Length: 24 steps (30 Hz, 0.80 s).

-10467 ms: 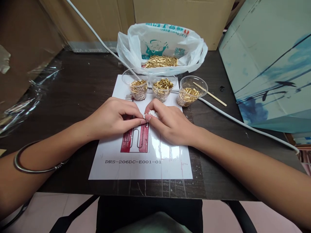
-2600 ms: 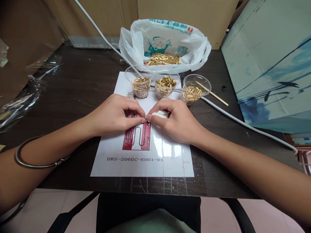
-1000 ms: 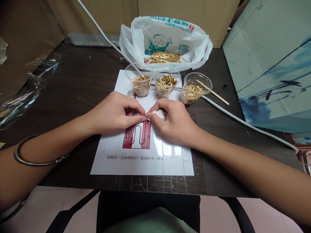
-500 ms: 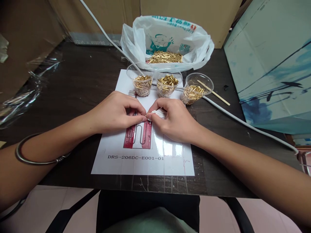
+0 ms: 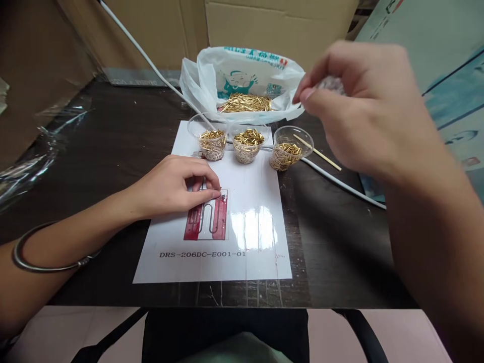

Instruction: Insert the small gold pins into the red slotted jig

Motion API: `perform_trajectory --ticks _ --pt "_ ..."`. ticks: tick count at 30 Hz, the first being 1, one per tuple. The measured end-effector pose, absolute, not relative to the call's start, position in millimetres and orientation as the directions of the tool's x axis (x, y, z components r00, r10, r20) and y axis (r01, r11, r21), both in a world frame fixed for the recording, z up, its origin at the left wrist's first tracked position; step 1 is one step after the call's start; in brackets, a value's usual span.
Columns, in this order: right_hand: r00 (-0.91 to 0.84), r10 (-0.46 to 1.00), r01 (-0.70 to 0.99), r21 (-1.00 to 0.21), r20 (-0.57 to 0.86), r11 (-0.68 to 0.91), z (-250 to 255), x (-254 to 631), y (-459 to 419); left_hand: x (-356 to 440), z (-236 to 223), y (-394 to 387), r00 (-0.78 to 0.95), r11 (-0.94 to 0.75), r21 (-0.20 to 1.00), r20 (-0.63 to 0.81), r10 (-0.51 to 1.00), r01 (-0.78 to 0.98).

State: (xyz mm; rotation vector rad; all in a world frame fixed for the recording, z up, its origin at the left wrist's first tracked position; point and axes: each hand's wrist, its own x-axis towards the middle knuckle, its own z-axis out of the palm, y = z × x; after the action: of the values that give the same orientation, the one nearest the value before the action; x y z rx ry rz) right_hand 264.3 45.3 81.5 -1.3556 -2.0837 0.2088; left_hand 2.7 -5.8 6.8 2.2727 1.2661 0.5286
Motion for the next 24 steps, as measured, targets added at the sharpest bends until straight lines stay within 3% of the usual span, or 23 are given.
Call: perform_trajectory --ticks 4,9,15,24 --pt "-0.225 0.965 0.955 -0.166 0.131 0.245 77 276 72 2 8 -6 0.508 -0.452 0.593 0.082 0.857 0.667" --pt "-0.325 0.945 0.938 -0.135 -0.022 0.319 68 275 81 2 8 -5 0.501 -0.441 0.621 0.089 0.861 0.648" --pt "-0.297 0.952 0.950 -0.123 -0.081 0.286 63 276 82 1 8 -5 0.496 -0.463 0.605 0.127 0.859 0.648" --pt "-0.261 0.965 0.962 -0.084 0.001 0.260 66 271 79 -2 9 -1 0.578 -0.573 0.535 0.180 0.796 0.621"
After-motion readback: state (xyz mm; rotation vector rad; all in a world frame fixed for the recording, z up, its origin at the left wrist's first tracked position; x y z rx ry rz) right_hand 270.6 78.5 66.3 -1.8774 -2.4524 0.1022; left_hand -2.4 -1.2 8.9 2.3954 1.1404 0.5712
